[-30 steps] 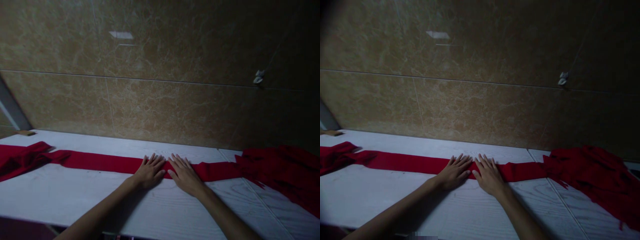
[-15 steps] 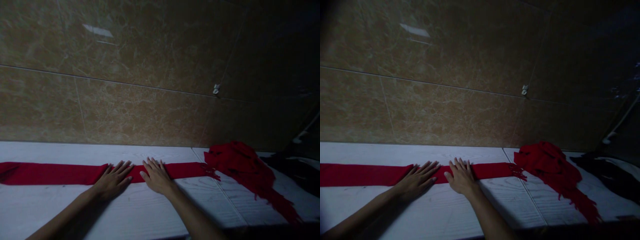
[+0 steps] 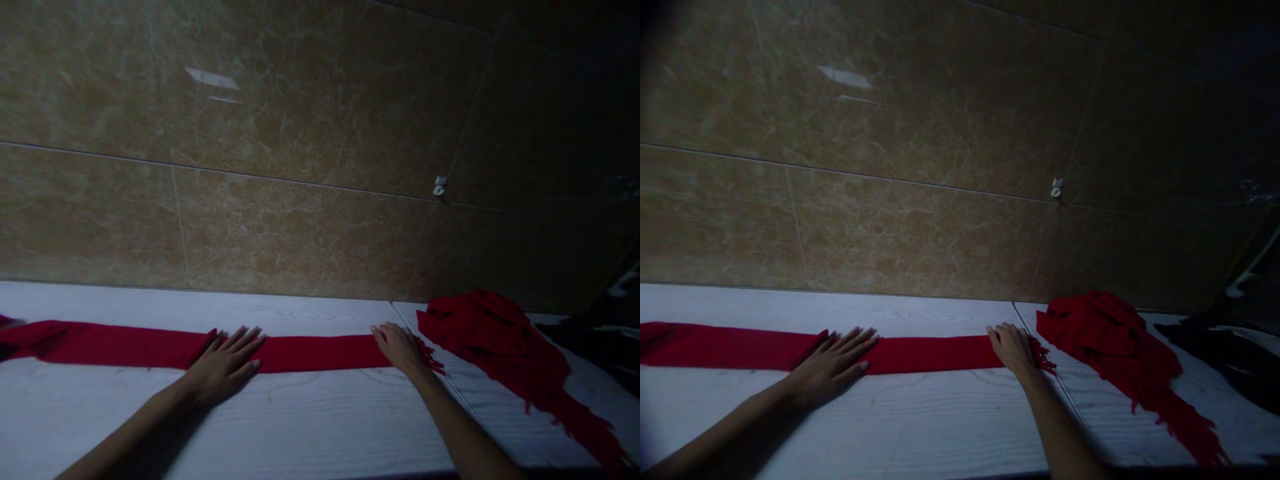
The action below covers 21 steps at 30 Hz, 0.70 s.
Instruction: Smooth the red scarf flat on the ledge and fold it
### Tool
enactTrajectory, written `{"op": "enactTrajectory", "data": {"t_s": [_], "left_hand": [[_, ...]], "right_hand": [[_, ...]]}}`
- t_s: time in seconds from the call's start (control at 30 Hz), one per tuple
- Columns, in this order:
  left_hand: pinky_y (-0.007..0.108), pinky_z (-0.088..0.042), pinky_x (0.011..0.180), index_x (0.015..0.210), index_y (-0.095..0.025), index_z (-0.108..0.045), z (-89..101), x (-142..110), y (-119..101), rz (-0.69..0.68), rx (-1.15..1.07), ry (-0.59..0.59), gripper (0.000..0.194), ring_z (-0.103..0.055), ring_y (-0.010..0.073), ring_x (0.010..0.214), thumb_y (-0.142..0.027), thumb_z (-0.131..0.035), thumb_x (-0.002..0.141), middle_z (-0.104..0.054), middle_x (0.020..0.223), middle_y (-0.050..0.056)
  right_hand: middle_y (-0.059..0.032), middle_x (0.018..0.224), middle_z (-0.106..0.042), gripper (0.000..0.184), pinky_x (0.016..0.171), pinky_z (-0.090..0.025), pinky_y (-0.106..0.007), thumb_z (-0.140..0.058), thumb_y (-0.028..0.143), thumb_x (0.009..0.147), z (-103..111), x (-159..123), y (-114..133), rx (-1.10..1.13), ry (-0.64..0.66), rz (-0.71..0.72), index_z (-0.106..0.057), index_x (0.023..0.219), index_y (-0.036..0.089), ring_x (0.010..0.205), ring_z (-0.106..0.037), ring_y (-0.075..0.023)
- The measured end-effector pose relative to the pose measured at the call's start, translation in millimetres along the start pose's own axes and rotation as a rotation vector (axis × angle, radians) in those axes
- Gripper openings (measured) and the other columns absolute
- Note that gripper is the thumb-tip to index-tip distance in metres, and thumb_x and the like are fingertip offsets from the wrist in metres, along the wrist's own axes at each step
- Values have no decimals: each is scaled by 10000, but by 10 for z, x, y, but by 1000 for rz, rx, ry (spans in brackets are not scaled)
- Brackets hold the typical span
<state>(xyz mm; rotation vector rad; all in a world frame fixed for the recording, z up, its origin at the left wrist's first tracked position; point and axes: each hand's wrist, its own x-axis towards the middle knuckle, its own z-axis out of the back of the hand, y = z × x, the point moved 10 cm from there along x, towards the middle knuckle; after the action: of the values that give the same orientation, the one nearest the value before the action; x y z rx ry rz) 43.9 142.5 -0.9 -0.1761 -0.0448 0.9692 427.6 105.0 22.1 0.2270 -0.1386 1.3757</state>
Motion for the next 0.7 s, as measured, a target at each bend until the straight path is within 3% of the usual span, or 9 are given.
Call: {"op": "enactTrajectory", "data": {"t_s": [0.23,0.3,0.4,0.5,0.7], "left_hand": [[650,-119,1230,1590,-321,-302,11,-5,29,-9,-22,-29,639,-125,351,1558,-619,-324,1025,-201,1655,29],[662,-134,1223,1590,-317,-301,5,2,15,-7,-39,-26,648,-123,360,1556,-629,-323,1022,-200,1656,37],[664,-90,1228,1604,-312,-261,-46,51,-129,-10,-57,-2,673,-85,349,1562,-653,-280,1023,-164,1665,35],[659,-30,1232,1615,-298,-239,-102,158,-490,-31,-77,-3,694,-57,333,1569,-664,-227,1025,-145,1674,34],[688,-7,1222,1605,-248,-321,-231,446,-1503,-87,-193,-44,729,-74,359,1569,-671,-236,1016,-194,1676,93]], "right_hand": [[-19,865,-711,379,803,-554,-375,-534,502,1029,48,-16,-115,-24,100,-24,-683,903,177,791,-677,-164],[-30,778,-709,480,759,-522,-342,-453,516,1053,174,16,-143,-26,120,-8,-683,795,182,750,-676,-170],[-84,773,-740,624,708,-449,-305,-344,538,1062,531,157,-224,-41,116,26,-689,660,210,798,-700,-209],[-72,719,-733,636,643,-405,-310,-366,589,1029,955,363,-455,-96,146,12,-707,626,233,748,-708,-234],[-117,728,-732,524,656,-417,-385,-608,611,905,1683,685,-1090,-239,137,-32,-704,547,242,714,-676,-290]]}}
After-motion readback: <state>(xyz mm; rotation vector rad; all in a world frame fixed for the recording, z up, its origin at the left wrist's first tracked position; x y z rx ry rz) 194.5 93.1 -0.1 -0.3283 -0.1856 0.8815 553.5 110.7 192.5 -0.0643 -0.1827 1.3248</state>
